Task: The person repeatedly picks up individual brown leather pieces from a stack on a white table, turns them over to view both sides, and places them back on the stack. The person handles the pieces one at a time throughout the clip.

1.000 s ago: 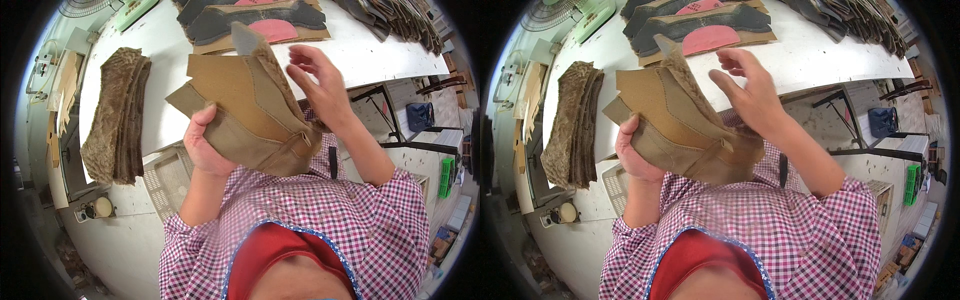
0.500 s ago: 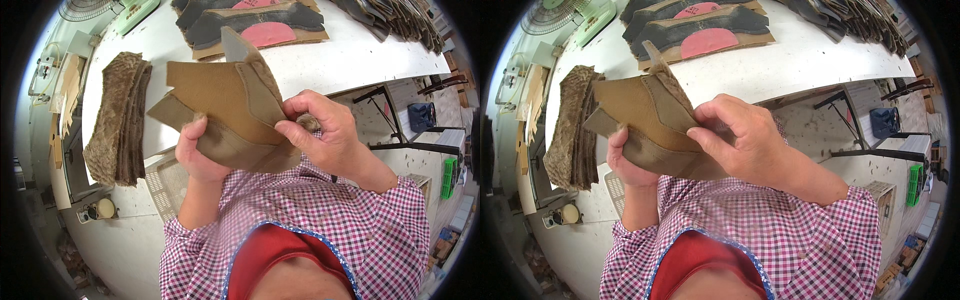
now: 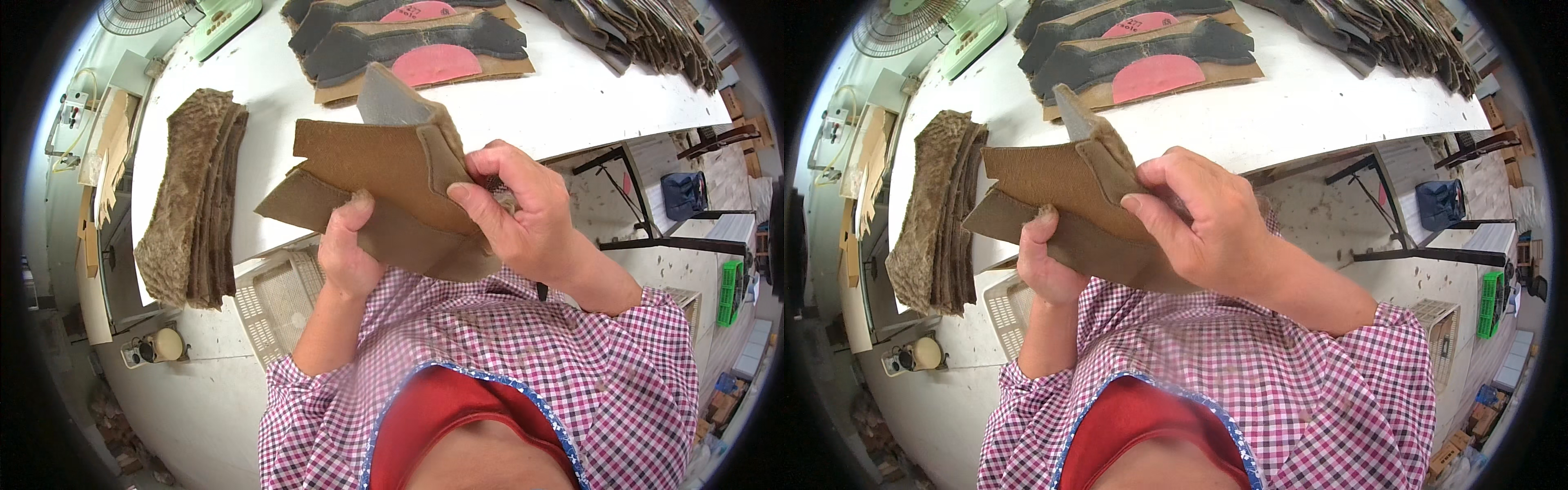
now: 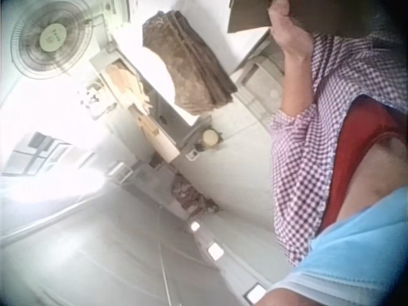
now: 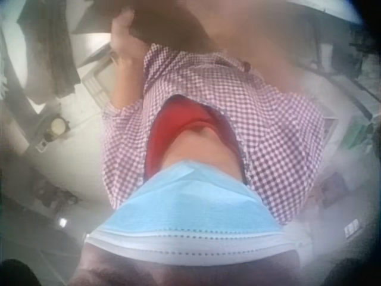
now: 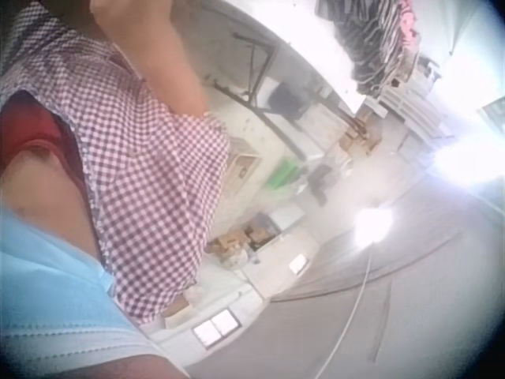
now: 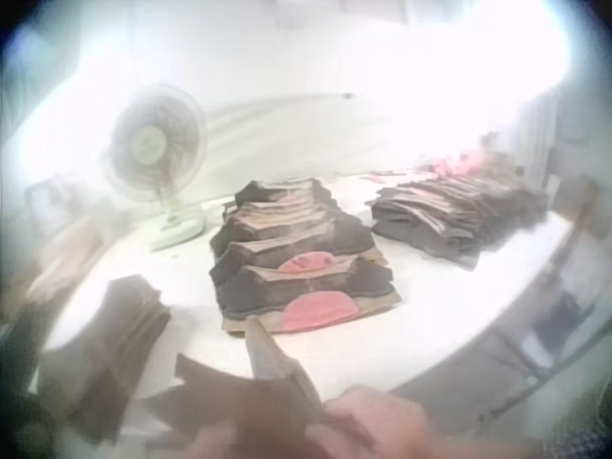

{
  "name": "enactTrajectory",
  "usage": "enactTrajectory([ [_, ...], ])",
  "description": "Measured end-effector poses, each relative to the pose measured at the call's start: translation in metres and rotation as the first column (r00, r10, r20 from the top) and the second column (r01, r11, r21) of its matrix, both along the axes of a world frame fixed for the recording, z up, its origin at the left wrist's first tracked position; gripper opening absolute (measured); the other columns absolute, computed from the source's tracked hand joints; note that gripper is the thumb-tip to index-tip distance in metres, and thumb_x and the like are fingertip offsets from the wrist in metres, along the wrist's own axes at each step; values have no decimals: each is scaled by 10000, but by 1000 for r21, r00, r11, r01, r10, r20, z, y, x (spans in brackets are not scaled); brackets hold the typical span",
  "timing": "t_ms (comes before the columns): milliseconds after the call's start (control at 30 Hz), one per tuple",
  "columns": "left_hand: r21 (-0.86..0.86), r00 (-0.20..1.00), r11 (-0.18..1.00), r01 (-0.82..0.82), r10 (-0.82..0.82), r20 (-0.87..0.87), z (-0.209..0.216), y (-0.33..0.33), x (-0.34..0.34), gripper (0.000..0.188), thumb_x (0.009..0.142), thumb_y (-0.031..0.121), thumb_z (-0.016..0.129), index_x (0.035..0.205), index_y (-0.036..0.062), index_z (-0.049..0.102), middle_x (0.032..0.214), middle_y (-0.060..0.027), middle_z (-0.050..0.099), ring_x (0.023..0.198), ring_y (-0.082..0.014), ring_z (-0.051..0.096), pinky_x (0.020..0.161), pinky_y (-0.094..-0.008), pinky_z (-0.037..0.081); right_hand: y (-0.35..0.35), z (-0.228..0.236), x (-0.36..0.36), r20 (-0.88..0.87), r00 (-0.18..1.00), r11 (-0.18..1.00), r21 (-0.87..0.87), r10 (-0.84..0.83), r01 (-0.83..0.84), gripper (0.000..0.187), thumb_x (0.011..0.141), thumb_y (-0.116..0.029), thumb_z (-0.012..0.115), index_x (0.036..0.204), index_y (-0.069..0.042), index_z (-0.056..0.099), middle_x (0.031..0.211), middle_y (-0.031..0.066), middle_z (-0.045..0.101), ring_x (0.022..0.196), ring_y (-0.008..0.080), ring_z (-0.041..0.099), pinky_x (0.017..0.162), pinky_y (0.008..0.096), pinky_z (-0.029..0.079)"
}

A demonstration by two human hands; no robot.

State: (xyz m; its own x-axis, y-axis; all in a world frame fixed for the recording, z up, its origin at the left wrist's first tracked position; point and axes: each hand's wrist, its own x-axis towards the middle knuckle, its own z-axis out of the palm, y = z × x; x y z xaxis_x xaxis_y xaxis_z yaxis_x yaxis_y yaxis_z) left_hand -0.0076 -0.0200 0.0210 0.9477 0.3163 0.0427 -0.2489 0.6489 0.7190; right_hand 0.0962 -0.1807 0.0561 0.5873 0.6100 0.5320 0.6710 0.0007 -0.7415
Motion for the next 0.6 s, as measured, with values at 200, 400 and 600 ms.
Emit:
enactTrajectory([
  [200,-24,999,999,39,-40,-16,0,-1,1,511,854,239,463,1286,-34,452,1258,-171,545,1167,-299,527,1024,-420,399,-1,-4,-2,-64,998,998,68,16,-12,139,814,-21,696,865,10,571,747,103,577,572,184,563,507,282,453],
  [400,56,995,997,51,-46,-88,-7,-6,-2,531,843,233,459,1298,-39,441,1277,-168,532,1180,-289,517,1037,-412,385,3,6,3,133,991,1000,26,-15,12,132,816,-28,697,825,12,572,695,97,558,546,184,536,487,286,425],
  [600,88,990,993,80,-68,-124,-10,-6,-1,545,848,233,462,1323,-31,426,1307,-158,516,1208,-283,496,1048,-409,369,5,4,5,30,1000,999,49,0,-1,134,821,-31,692,781,4,569,654,87,533,521,169,506,472,283,405],
])
